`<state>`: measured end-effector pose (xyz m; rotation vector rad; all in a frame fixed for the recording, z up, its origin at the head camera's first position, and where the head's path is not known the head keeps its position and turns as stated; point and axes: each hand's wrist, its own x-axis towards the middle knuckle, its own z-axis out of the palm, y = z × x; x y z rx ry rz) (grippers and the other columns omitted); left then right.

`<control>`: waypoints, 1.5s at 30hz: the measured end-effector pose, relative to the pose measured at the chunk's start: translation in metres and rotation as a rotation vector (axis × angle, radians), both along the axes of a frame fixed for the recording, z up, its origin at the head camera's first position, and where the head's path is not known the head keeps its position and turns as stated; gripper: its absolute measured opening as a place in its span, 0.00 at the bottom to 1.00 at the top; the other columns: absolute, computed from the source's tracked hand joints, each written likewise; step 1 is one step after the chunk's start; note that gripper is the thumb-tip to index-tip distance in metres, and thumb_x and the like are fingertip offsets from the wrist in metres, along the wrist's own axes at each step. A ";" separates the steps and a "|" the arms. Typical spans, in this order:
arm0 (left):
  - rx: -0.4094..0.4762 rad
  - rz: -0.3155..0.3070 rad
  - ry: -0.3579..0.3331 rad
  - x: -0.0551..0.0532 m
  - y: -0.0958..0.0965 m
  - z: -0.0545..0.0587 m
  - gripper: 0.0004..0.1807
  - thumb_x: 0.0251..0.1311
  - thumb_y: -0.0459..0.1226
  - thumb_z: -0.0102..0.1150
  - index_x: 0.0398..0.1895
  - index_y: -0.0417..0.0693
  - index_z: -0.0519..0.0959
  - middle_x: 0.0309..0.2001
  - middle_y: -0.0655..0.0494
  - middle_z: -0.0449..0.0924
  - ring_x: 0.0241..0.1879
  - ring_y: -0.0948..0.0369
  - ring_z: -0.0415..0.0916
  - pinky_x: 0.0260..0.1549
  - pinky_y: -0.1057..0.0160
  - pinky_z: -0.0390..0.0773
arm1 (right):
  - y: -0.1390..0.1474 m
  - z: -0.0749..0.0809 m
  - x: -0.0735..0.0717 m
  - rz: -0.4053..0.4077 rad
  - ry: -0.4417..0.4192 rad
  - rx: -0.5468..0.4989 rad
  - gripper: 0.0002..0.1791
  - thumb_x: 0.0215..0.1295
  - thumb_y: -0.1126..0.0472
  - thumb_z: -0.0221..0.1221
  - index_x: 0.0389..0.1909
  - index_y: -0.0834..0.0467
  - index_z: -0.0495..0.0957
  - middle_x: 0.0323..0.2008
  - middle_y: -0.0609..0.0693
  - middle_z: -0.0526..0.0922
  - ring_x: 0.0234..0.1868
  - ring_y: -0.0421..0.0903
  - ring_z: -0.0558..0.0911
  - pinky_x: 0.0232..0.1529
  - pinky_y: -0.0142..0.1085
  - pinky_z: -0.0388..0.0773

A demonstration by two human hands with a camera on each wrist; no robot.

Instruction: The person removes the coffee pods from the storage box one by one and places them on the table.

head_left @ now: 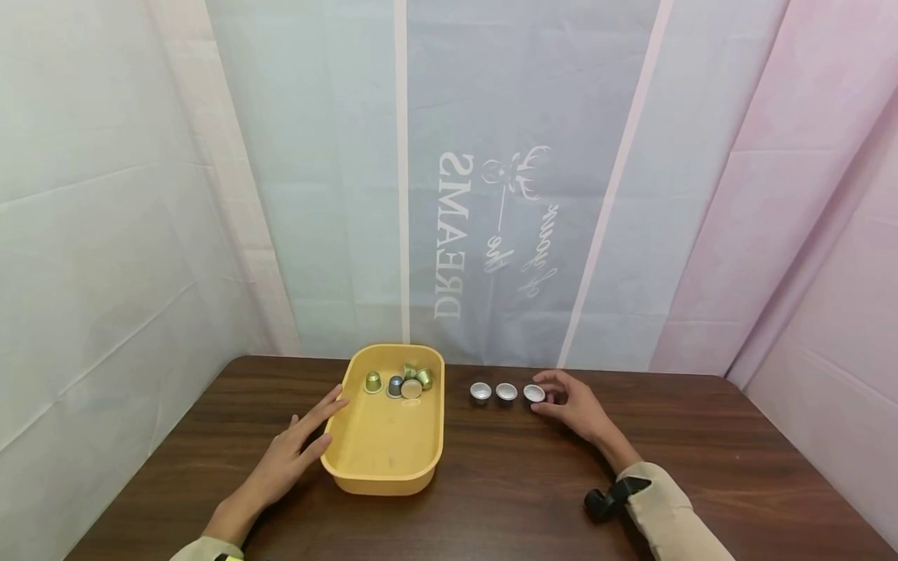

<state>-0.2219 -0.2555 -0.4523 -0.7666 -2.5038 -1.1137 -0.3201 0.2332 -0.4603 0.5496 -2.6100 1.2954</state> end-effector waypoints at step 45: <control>-0.004 -0.010 0.006 -0.002 -0.002 -0.003 0.29 0.67 0.32 0.51 0.71 0.55 0.64 0.73 0.56 0.54 0.65 0.43 0.59 0.49 0.20 0.44 | -0.008 0.045 0.005 0.118 0.172 0.112 0.30 0.52 0.58 0.72 0.58 0.46 0.74 0.32 0.48 0.79 0.30 0.39 0.79 0.31 0.35 0.77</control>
